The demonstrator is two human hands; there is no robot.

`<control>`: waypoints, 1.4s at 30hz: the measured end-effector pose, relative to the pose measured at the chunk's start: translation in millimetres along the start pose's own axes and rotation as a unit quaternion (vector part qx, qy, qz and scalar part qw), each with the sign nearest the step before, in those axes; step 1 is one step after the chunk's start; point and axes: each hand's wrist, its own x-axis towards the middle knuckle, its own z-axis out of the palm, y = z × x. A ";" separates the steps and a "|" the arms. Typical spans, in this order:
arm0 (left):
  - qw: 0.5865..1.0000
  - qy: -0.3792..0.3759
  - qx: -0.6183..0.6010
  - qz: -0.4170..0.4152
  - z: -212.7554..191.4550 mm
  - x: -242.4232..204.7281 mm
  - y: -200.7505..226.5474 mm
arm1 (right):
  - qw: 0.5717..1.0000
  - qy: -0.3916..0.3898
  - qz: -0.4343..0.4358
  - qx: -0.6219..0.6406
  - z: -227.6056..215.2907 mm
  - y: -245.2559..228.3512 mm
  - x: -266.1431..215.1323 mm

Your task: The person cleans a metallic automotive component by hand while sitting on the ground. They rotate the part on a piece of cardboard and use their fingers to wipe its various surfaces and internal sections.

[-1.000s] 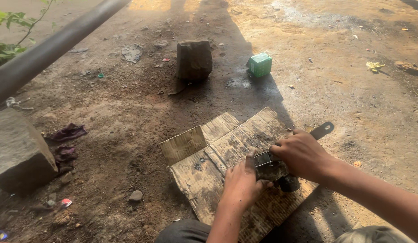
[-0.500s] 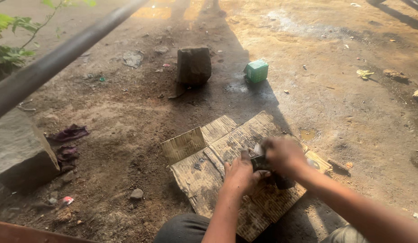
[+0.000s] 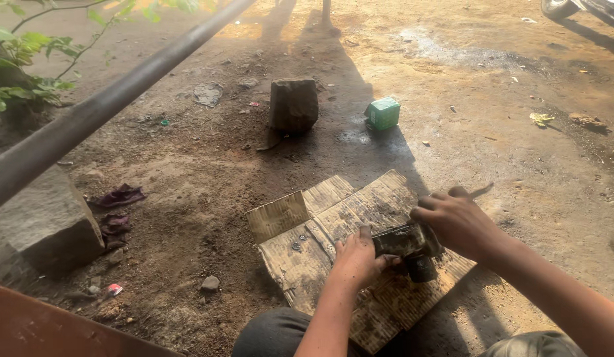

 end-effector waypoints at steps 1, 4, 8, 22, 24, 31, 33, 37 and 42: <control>1.000 0.002 -0.003 0.000 0.1 -1.3 0.5 | 1.000 -0.003 -0.012 0.010 2.0 2.6 -0.2; 1.000 -0.003 -0.014 -0.007 -0.7 -3.5 4.8 | 0.999 -0.012 -0.033 0.028 16.2 10.6 2.3; 0.999 -0.028 -0.020 -0.038 -5.8 -9.1 10.3 | 0.995 0.022 -0.031 0.089 41.5 23.9 7.5; 0.999 -0.033 -0.010 -0.030 -12.7 -10.6 10.2 | 0.947 0.152 0.053 0.280 87.3 15.1 -15.5; 0.999 -0.036 -0.008 -0.035 -11.1 -8.9 7.2 | 0.947 0.201 0.047 0.247 89.3 7.2 -20.5; 0.999 -0.028 -0.009 -0.017 -11.9 -4.8 7.8 | 0.850 0.142 0.241 0.446 90.8 -8.7 -54.3; 1.000 -0.013 0.000 0.003 -13.2 -7.5 8.8 | 0.825 0.160 0.311 0.444 86.4 -9.1 -53.3; 0.998 -0.043 -0.035 -0.041 -16.3 -13.4 14.7 | 0.929 0.187 0.136 0.290 63.3 -4.5 -28.0; 0.998 -0.035 -0.039 -0.041 -19.3 -14.9 16.6 | 0.989 0.100 0.009 0.106 25.3 -5.6 9.4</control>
